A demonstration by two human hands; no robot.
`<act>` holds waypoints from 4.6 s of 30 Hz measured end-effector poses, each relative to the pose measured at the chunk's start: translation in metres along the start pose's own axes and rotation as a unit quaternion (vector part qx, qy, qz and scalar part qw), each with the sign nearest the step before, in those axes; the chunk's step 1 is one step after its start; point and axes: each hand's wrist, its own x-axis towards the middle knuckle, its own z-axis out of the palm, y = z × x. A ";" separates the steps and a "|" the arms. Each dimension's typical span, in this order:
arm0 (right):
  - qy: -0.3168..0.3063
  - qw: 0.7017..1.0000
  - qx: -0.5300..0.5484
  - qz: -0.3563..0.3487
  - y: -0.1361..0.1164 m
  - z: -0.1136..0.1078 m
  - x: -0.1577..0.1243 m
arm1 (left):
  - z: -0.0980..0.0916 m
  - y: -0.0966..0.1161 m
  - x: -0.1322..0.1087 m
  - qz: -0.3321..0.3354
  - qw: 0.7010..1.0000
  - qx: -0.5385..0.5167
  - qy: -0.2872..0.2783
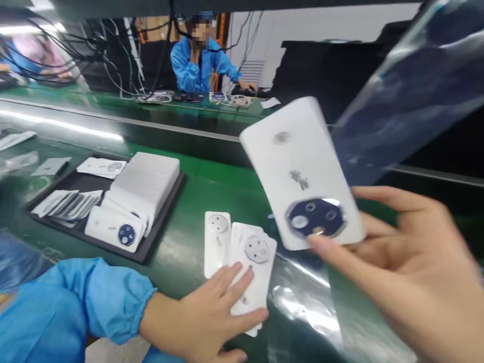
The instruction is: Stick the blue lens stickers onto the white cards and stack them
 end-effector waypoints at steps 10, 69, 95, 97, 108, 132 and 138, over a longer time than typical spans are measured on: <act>-0.384 0.885 -0.069 -0.254 -0.036 0.231 -0.034 | -0.013 -0.006 0.007 0.035 0.997 0.010 -0.068; -0.262 0.777 -0.460 -0.342 0.145 -0.017 0.037 | 0.015 -0.013 0.011 0.027 0.986 0.149 0.067; -0.284 0.841 -0.365 -0.280 0.150 -0.032 0.033 | 0.010 -0.008 0.010 0.012 0.992 0.121 0.017; -0.272 0.847 -0.357 -0.284 0.153 -0.030 0.032 | 0.010 -0.008 0.010 0.013 0.992 0.123 0.017; -0.198 0.852 -0.355 -0.329 0.160 -0.025 0.032 | 0.013 -0.009 0.011 0.025 0.990 0.133 0.031; -0.193 0.852 -0.368 -0.317 0.161 -0.027 0.031 | 0.009 -0.007 0.011 0.015 0.993 0.115 0.013; -0.218 0.856 -0.370 -0.287 0.156 -0.031 0.029 | 0.010 -0.008 0.011 0.017 0.993 0.113 0.012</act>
